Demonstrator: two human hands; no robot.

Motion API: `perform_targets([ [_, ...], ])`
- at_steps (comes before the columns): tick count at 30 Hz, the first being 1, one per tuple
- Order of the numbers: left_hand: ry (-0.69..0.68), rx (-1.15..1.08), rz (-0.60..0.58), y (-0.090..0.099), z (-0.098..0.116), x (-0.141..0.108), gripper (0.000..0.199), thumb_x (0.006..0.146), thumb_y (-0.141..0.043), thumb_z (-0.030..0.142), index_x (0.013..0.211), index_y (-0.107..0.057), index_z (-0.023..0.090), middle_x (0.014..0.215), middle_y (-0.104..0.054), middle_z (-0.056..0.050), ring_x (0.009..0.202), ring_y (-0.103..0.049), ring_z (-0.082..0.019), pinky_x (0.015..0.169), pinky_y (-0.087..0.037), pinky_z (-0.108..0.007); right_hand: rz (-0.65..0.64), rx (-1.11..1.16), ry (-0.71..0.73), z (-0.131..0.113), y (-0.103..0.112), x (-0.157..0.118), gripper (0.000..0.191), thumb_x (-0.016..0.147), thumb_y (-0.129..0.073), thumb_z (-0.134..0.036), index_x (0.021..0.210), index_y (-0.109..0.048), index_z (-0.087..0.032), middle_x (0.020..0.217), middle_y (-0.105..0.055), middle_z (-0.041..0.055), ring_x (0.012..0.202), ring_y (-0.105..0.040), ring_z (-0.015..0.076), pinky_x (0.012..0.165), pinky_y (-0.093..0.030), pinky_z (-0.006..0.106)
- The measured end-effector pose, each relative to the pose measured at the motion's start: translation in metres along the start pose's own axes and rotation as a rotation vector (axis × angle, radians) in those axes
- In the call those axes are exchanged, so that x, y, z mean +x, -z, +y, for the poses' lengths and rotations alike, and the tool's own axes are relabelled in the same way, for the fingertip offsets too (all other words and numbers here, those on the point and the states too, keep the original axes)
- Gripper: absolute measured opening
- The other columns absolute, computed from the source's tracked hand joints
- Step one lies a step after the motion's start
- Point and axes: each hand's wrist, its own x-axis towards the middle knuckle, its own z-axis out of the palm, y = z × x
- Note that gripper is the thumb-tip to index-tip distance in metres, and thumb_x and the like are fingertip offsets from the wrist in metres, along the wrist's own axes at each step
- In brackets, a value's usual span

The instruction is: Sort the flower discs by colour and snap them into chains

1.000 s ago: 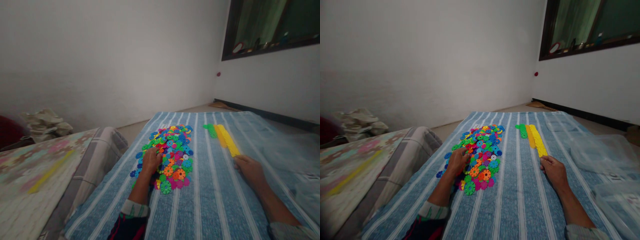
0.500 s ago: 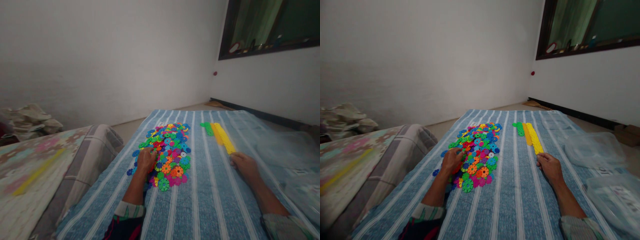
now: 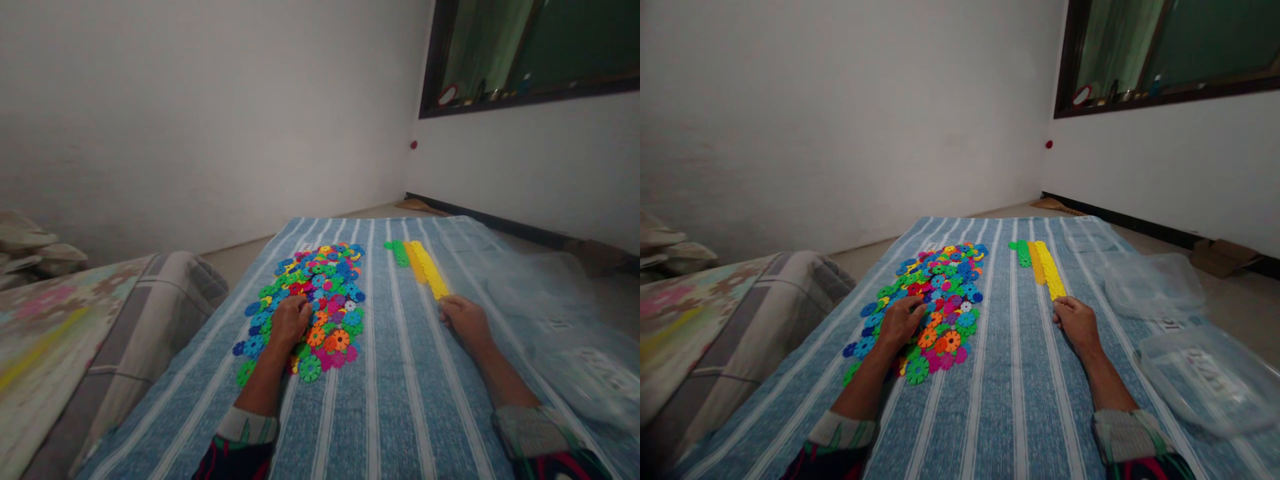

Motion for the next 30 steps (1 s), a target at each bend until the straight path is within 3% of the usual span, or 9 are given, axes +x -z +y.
perform_targets([
  [6,-0.039,-0.065,0.017,0.0,0.009,-0.004,0.018,0.084,-0.052,0.027,0.078,-0.068,0.019,0.09,-0.071,-0.004,0.089,-0.062,-0.018,0.082,-0.044,-0.028,0.016,-0.006,-0.02,-0.002,0.001,-0.003,0.035,0.06,-0.058,-0.046,0.073,-0.067,-0.015,0.048,-0.06,0.0007,0.045,-0.052,0.015,0.048,-0.041,0.027],
  [12,-0.354,-0.138,-0.159,-0.006,0.043,-0.021,0.011,0.078,-0.064,0.028,0.074,-0.069,0.019,0.09,-0.069,-0.006,0.094,-0.059,-0.02,0.09,-0.043,-0.03,0.018,-0.004,-0.014,0.0,0.001,-0.001,0.037,0.06,-0.058,-0.045,0.077,-0.068,-0.013,0.049,-0.061,0.0009,0.045,-0.052,0.0149,0.048,-0.04,0.027],
  [15,-0.426,-0.077,-0.184,-0.01,0.062,-0.031,0.012,0.077,-0.067,0.029,0.079,-0.071,0.018,0.095,-0.066,-0.009,0.096,-0.057,-0.023,0.088,-0.043,-0.033,0.02,-0.013,-0.009,0.0,0.001,0.0,0.036,0.061,-0.058,-0.044,0.076,-0.068,-0.013,0.049,-0.061,0.0011,0.045,-0.053,0.0146,0.049,-0.041,0.027],
  [19,-0.409,0.001,-0.136,-0.019,0.072,-0.037,0.013,0.076,-0.069,0.027,0.085,-0.072,0.018,0.1,-0.063,-0.011,0.098,-0.055,-0.025,0.088,-0.043,-0.038,0.021,-0.005,-0.023,-0.001,0.001,0.0,0.034,0.06,-0.059,-0.042,0.074,-0.068,-0.013,0.049,-0.06,0.001,0.044,-0.052,0.0141,0.047,-0.04,0.026],
  [25,-0.391,0.064,-0.098,-0.026,0.069,-0.036,0.02,0.08,-0.066,0.033,0.09,-0.07,0.017,0.102,-0.063,-0.012,0.102,-0.055,-0.027,0.09,-0.044,-0.041,0.016,0.006,-0.041,-0.002,0.001,0.0,0.031,0.059,-0.058,-0.041,0.071,-0.067,-0.014,0.046,-0.057,-0.0008,0.041,-0.05,0.013,0.043,-0.037,0.025],
  [30,-0.303,0.172,-0.027,-0.025,0.067,-0.036,0.035,0.081,-0.064,0.047,0.098,-0.069,0.017,0.125,-0.059,-0.017,0.123,-0.047,-0.036,0.101,-0.038,-0.051,0.019,0.007,-0.034,0.001,0.0,0.002,0.033,0.06,-0.058,-0.042,0.074,-0.067,-0.014,0.048,-0.059,-0.0008,0.043,-0.05,0.0126,0.045,-0.038,0.024],
])
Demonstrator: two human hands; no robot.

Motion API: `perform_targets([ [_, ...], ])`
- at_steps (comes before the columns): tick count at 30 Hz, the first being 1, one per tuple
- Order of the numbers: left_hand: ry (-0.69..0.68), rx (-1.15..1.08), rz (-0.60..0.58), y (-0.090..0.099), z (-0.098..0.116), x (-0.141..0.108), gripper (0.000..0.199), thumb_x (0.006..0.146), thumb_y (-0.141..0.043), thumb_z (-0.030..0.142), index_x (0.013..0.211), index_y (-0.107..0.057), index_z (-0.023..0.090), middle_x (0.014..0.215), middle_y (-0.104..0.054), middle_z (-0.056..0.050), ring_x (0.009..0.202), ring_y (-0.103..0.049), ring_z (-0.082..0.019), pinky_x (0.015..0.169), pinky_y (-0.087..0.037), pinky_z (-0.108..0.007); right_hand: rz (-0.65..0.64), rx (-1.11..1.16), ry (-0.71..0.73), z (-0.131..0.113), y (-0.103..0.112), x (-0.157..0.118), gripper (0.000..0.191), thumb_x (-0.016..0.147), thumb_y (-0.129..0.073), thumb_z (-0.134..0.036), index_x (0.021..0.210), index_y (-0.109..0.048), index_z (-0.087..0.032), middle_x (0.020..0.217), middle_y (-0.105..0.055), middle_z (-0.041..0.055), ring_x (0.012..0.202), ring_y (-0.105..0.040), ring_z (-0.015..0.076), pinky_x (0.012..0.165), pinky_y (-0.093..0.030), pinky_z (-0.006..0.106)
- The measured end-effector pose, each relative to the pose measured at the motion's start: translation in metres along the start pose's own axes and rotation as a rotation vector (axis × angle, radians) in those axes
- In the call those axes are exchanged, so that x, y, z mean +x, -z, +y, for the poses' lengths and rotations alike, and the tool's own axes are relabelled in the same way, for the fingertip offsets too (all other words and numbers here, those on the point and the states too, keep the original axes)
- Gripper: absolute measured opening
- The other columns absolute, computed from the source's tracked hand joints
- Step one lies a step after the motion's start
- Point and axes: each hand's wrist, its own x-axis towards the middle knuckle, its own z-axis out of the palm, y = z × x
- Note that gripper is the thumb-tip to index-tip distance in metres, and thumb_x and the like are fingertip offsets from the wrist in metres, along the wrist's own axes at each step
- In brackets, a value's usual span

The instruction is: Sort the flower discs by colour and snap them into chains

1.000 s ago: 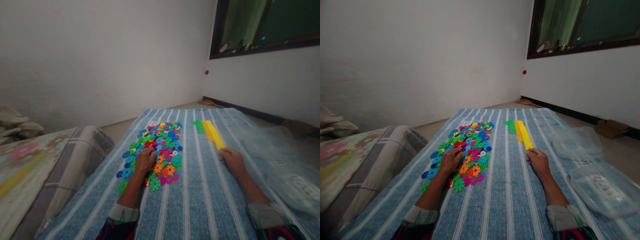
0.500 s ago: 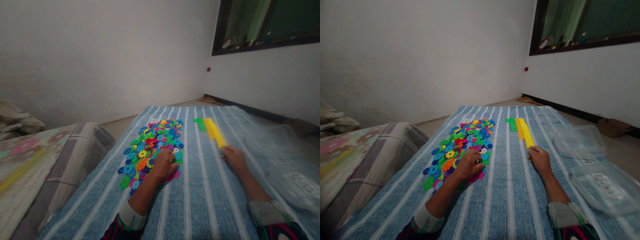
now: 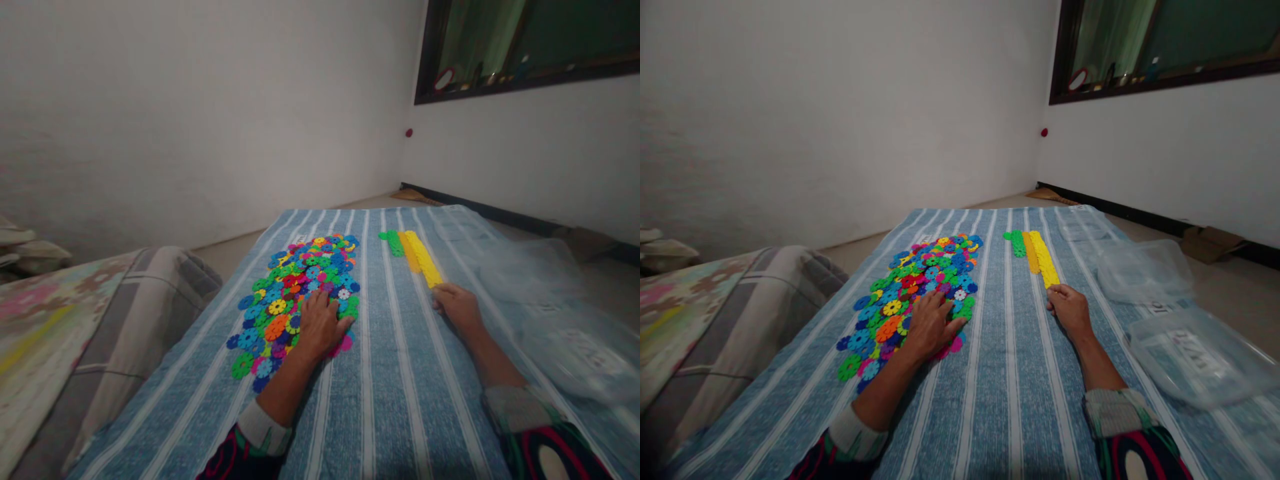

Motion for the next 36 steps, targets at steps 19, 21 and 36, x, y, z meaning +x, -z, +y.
perform_targets([
  [19,-0.104,-0.076,0.067,-0.011,0.002,0.0,0.033,0.076,-0.071,0.026,0.109,-0.069,0.022,0.136,-0.054,-0.015,0.134,-0.041,-0.036,0.105,-0.039,-0.055,0.002,0.005,0.017,0.0,-0.002,0.001,0.035,0.06,-0.057,-0.044,0.075,-0.066,-0.014,0.047,-0.058,-0.0018,0.042,-0.05,0.0125,0.046,-0.041,0.025],
  [21,-0.122,-0.062,0.056,-0.011,0.002,0.0,0.033,0.078,-0.068,0.025,0.111,-0.068,0.024,0.136,-0.054,-0.014,0.134,-0.042,-0.036,0.105,-0.039,-0.055,0.0,0.0,0.012,-0.002,-0.002,0.0,0.035,0.06,-0.057,-0.044,0.075,-0.066,-0.015,0.047,-0.058,-0.002,0.042,-0.05,0.0127,0.046,-0.041,0.025],
  [36,-0.011,-0.01,-0.051,0.0,0.007,0.001,0.033,0.082,-0.064,0.035,0.108,-0.068,0.014,0.134,-0.057,-0.018,0.132,-0.044,-0.035,0.107,-0.036,-0.051,0.0,-0.018,0.033,-0.003,-0.001,-0.002,0.032,0.06,-0.059,-0.043,0.074,-0.067,-0.015,0.047,-0.059,-0.0012,0.043,-0.051,0.0135,0.047,-0.041,0.025],
])
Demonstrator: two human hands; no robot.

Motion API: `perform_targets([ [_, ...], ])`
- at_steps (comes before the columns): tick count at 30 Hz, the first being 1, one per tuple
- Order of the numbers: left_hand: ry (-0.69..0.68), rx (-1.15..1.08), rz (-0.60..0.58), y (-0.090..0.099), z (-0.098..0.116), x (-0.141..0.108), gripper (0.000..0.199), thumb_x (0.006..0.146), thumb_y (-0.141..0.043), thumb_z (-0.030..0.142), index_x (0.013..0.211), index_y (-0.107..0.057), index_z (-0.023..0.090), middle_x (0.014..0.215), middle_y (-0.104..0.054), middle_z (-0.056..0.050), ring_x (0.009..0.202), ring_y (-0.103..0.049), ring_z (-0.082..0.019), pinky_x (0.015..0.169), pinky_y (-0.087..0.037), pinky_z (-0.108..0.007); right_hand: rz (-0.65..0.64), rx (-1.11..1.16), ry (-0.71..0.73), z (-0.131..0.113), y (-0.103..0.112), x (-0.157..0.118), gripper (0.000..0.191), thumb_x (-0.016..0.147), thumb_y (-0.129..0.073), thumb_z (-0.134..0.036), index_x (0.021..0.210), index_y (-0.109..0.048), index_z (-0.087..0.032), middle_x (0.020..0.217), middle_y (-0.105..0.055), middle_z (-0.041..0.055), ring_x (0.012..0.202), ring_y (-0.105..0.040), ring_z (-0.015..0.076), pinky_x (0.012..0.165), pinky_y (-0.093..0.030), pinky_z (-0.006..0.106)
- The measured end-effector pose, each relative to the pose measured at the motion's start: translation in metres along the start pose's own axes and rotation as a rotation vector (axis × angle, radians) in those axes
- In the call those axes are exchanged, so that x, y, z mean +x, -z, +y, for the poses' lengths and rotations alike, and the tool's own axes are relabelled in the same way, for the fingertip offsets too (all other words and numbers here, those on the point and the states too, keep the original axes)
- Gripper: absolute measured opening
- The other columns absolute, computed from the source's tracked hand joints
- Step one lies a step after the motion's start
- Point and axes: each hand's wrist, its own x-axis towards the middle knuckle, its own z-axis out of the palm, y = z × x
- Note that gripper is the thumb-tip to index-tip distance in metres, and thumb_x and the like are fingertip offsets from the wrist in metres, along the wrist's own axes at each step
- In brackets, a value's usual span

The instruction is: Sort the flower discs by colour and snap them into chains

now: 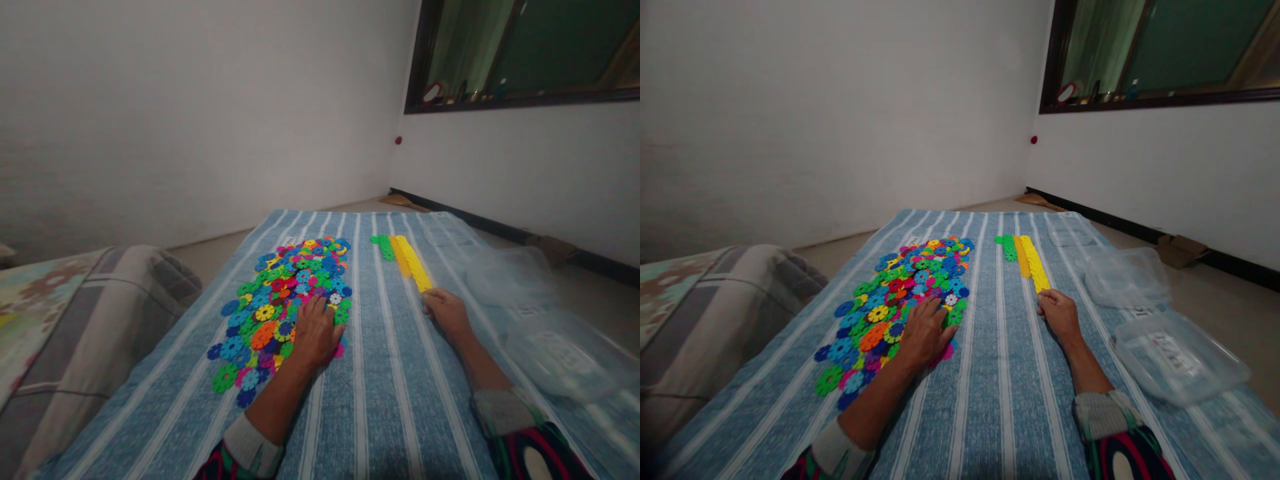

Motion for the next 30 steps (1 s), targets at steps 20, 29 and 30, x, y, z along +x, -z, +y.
perform_targets([
  [20,-0.15,-0.114,0.279,-0.028,-0.015,0.005,0.02,0.089,-0.046,0.014,0.088,-0.066,0.017,0.1,-0.068,-0.012,0.106,-0.056,-0.025,0.095,-0.043,-0.045,-0.025,-0.41,0.516,0.016,-0.025,-0.021,0.035,0.083,-0.045,-0.041,0.088,-0.072,-0.019,0.082,-0.074,0.0083,0.077,-0.068,0.023,0.075,-0.048,0.032],
  [29,-0.127,-0.064,0.324,-0.026,-0.023,0.009,0.024,0.09,-0.04,0.012,0.082,-0.062,0.016,0.085,-0.064,-0.01,0.085,-0.056,-0.023,0.082,-0.044,-0.039,-0.379,-0.49,0.78,-0.033,-0.092,-0.048,0.031,0.089,-0.047,-0.027,0.111,-0.068,-0.025,0.105,-0.075,0.0061,0.092,-0.069,0.022,0.079,-0.047,0.029],
  [30,-0.129,-0.067,0.329,-0.025,-0.024,0.009,0.024,0.09,-0.04,0.012,0.082,-0.062,0.016,0.084,-0.064,-0.01,0.085,-0.056,-0.023,0.082,-0.044,-0.039,-0.441,-0.537,0.806,-0.041,-0.1,-0.049,0.031,0.089,-0.048,-0.026,0.113,-0.067,-0.025,0.104,-0.075,0.0056,0.092,-0.069,0.0219,0.077,-0.045,0.028],
])
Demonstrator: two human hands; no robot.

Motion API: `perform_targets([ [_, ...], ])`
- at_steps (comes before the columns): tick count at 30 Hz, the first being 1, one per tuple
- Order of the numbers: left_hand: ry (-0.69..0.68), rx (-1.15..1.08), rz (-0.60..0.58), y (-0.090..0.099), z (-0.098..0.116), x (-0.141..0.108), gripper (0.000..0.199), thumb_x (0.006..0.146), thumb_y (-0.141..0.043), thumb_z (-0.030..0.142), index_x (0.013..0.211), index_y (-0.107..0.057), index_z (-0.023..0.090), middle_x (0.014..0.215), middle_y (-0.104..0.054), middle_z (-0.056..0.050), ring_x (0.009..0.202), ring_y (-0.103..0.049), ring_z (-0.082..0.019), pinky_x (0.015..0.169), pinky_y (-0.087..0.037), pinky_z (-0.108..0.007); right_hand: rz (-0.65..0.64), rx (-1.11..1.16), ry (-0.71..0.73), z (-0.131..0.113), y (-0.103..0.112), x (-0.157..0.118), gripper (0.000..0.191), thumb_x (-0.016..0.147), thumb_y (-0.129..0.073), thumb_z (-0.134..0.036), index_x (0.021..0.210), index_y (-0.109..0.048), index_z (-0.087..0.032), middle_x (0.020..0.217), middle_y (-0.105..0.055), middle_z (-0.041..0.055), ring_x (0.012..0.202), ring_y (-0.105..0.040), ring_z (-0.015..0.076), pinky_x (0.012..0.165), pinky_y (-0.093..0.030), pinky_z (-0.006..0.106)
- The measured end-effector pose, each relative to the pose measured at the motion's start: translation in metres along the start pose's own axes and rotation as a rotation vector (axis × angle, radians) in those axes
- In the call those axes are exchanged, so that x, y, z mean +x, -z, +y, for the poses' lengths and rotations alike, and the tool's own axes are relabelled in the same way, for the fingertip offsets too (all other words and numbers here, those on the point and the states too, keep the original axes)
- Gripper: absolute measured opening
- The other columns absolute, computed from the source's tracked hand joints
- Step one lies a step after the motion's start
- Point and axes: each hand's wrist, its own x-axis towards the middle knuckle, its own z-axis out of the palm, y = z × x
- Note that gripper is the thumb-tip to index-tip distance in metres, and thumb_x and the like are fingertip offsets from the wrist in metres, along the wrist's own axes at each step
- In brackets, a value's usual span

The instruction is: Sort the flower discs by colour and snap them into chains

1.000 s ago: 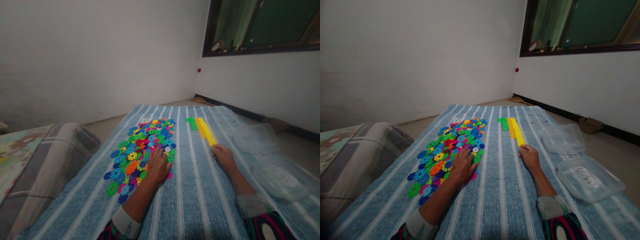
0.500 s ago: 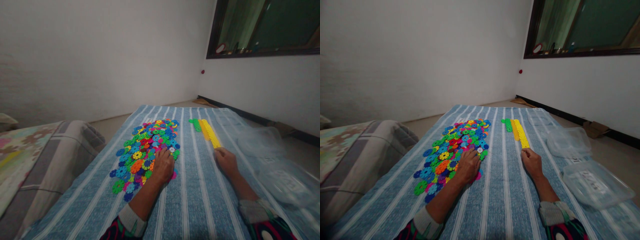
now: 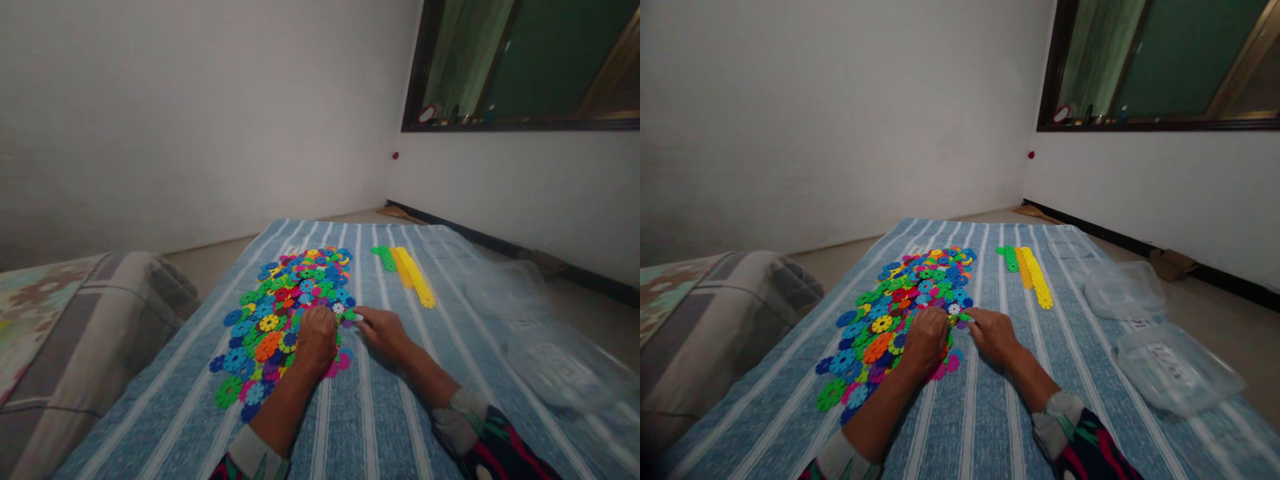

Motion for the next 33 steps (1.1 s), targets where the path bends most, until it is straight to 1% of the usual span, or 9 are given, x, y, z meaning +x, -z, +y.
perform_targets([
  [3,-0.013,-0.022,0.013,-0.001,-0.004,0.0,0.024,0.09,-0.04,0.013,0.079,-0.061,0.017,0.082,-0.063,-0.009,0.081,-0.056,-0.023,0.077,-0.043,-0.038,-0.051,-0.034,0.04,-0.013,-0.008,0.024,0.021,0.087,-0.052,-0.027,0.1,-0.068,-0.027,0.097,-0.075,0.0028,0.089,-0.068,0.0211,0.07,-0.041,0.025],
  [7,-0.036,-0.038,0.057,-0.005,-0.013,0.0,0.024,0.091,-0.039,0.016,0.076,-0.058,0.019,0.076,-0.061,-0.007,0.077,-0.055,-0.023,0.073,-0.042,-0.037,-0.081,-0.046,0.059,-0.014,-0.018,0.042,0.016,0.087,-0.052,-0.026,0.082,-0.067,-0.025,0.087,-0.075,0.0015,0.081,-0.067,0.0194,0.064,-0.036,0.024],
  [14,-0.048,-0.026,0.097,-0.005,-0.024,0.002,0.027,0.093,-0.037,0.02,0.076,-0.058,0.019,0.075,-0.062,-0.007,0.074,-0.055,-0.022,0.071,-0.042,-0.035,-0.046,0.06,0.048,0.001,-0.017,0.045,0.019,0.089,-0.052,-0.026,0.085,-0.071,-0.026,0.089,-0.075,-0.0023,0.085,-0.067,0.0139,0.071,-0.042,0.019],
  [17,-0.068,-0.052,0.091,-0.001,-0.025,0.002,0.027,0.093,-0.038,0.02,0.078,-0.059,0.019,0.078,-0.063,-0.007,0.077,-0.055,-0.021,0.073,-0.043,-0.035,0.027,0.091,-0.013,0.027,0.002,0.054,0.024,0.089,-0.05,-0.023,0.095,-0.074,-0.023,0.095,-0.076,0.0016,0.088,-0.068,0.0152,0.077,-0.046,0.022],
  [19,-0.077,-0.067,0.081,-0.001,-0.025,0.002,0.027,0.094,-0.038,0.02,0.078,-0.06,0.019,0.081,-0.063,-0.007,0.08,-0.055,-0.021,0.075,-0.044,-0.035,0.09,0.075,-0.102,0.054,0.022,0.066,0.022,0.086,-0.055,-0.024,0.093,-0.076,-0.024,0.095,-0.076,0.0021,0.089,-0.068,0.0171,0.079,-0.047,0.025],
  [22,-0.063,-0.053,0.081,-0.003,-0.024,0.0,0.028,0.094,-0.037,0.019,0.077,-0.059,0.019,0.08,-0.062,-0.007,0.08,-0.055,-0.021,0.075,-0.044,-0.035,0.056,-0.117,-0.287,0.099,0.054,0.084,0.022,0.084,-0.058,-0.025,0.092,-0.078,-0.026,0.093,-0.077,0.0009,0.086,-0.069,0.0181,0.075,-0.047,0.025],
  [25,-0.045,-0.032,0.076,-0.004,-0.023,-0.001,0.029,0.094,-0.036,0.019,0.074,-0.058,0.019,0.077,-0.061,-0.006,0.077,-0.055,-0.021,0.075,-0.044,-0.035,0.056,-0.191,-0.356,0.135,0.073,0.098,0.023,0.081,-0.058,-0.022,0.092,-0.079,-0.023,0.094,-0.077,0.0048,0.087,-0.069,0.021,0.071,-0.045,0.025],
  [28,-0.054,-0.025,0.068,-0.002,-0.024,-0.002,0.029,0.094,-0.036,0.018,0.074,-0.057,0.02,0.077,-0.06,-0.006,0.076,-0.054,-0.02,0.075,-0.044,-0.035,0.023,-0.239,-0.376,0.154,0.076,0.108,0.023,0.078,-0.059,-0.02,0.088,-0.08,-0.024,0.093,-0.077,0.0039,0.087,-0.068,0.0202,0.069,-0.043,0.024],
  [33,-0.06,-0.026,0.101,0.002,-0.025,-0.003,0.026,0.094,-0.039,0.019,0.074,-0.056,0.02,0.076,-0.061,-0.006,0.076,-0.054,-0.02,0.074,-0.046,-0.035,-0.034,-0.283,-0.389,0.168,0.066,0.121,0.022,0.076,-0.06,-0.021,0.087,-0.08,-0.025,0.091,-0.077,0.0026,0.086,-0.066,0.0182,0.066,-0.041,0.022],
])
